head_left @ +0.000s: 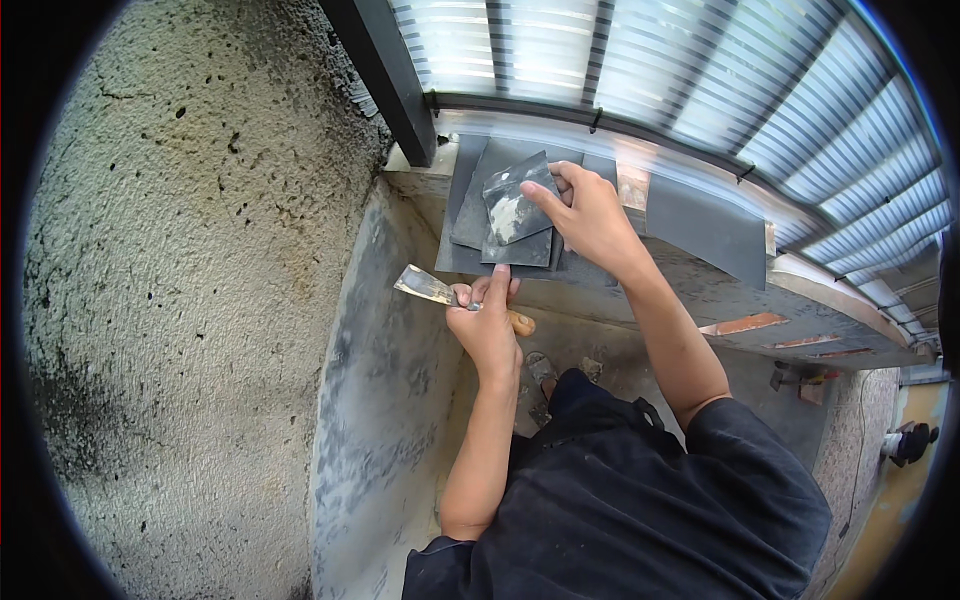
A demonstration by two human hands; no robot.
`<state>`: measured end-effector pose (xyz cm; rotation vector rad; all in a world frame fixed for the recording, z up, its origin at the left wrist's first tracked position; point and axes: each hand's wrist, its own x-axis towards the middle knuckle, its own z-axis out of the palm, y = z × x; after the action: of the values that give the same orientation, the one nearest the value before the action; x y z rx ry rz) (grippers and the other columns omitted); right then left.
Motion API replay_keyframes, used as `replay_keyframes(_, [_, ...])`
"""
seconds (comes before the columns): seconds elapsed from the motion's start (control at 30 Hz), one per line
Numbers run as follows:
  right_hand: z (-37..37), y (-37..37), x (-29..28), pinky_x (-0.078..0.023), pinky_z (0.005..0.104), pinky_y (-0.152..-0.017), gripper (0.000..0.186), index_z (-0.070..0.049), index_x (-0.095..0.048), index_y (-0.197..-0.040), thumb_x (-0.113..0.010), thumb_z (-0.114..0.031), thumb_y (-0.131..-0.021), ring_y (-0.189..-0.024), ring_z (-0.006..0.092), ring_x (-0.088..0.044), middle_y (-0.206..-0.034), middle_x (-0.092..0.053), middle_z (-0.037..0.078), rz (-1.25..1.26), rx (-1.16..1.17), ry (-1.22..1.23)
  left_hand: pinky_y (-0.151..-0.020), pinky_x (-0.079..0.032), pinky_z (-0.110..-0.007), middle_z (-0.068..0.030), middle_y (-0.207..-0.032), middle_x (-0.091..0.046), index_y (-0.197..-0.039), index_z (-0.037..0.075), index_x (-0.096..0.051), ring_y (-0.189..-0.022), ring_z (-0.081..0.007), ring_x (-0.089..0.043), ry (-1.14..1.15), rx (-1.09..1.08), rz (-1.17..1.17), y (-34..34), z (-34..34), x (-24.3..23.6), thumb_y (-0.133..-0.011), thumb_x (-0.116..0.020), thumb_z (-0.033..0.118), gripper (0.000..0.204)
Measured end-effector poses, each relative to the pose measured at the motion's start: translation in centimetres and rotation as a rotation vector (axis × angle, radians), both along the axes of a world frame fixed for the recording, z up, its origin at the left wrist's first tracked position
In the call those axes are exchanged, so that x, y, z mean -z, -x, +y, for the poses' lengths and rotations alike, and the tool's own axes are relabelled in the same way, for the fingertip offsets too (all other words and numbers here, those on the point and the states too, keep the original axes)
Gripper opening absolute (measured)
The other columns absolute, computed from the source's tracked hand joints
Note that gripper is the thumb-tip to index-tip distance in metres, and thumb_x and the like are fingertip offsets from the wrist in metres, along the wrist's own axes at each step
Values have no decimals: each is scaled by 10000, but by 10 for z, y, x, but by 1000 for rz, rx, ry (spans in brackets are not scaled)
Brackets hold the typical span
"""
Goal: Patching and smoothing a wall corner using putty and a putty knife.
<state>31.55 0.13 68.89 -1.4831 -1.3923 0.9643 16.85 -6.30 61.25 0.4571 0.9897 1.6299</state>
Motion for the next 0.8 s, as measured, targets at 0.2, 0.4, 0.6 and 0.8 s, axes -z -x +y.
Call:
replay_keyframes(0.2, [-29, -4, -7, -501, 432, -848, 304, 28, -683, -1084, -717, -174, -859, -1011, 328, -589, -939, -669, 163, -694, 185, -351, -777, -601, -322, 40, -762, -425, -837, 165, -280, -678, -61, -519, -5, 1, -2, 3, 1, -3, -874, -695, -56, 472])
replay_keyframes(0.4, [-61, -7, -2, -501, 406, -805, 123, -23, -726, -836, -766, -115, -764, -913, 291, -555, -845, -629, 94, -687, -39, -402, -762, -607, -338, 16, -787, -439, -853, 140, -281, -683, -62, -510, -24, 27, -2, 3, 4, -6, -880, -687, -39, 444])
replay_keyframes(0.6, [-64, -4, 9, -502, 373, -765, 154, -21, -718, -775, -769, -167, -778, -890, 264, -554, -847, -599, 78, -744, -124, -537, -684, -608, -296, -24, -847, -529, -857, 131, -320, -727, -91, -586, -39, 83, 69, 1, 9, -12, -892, -710, 13, 409])
replay_keyframes(0.8, [-61, -1, 19, -510, 348, -723, 201, -19, -708, -755, -742, -205, -822, -883, 237, -561, -842, -591, 74, -846, -164, -633, -629, -599, -276, -8, -797, -545, -816, 147, -331, -676, -95, -598, -18, 49, 79, -5, 16, -11, -880, -728, 20, 422])
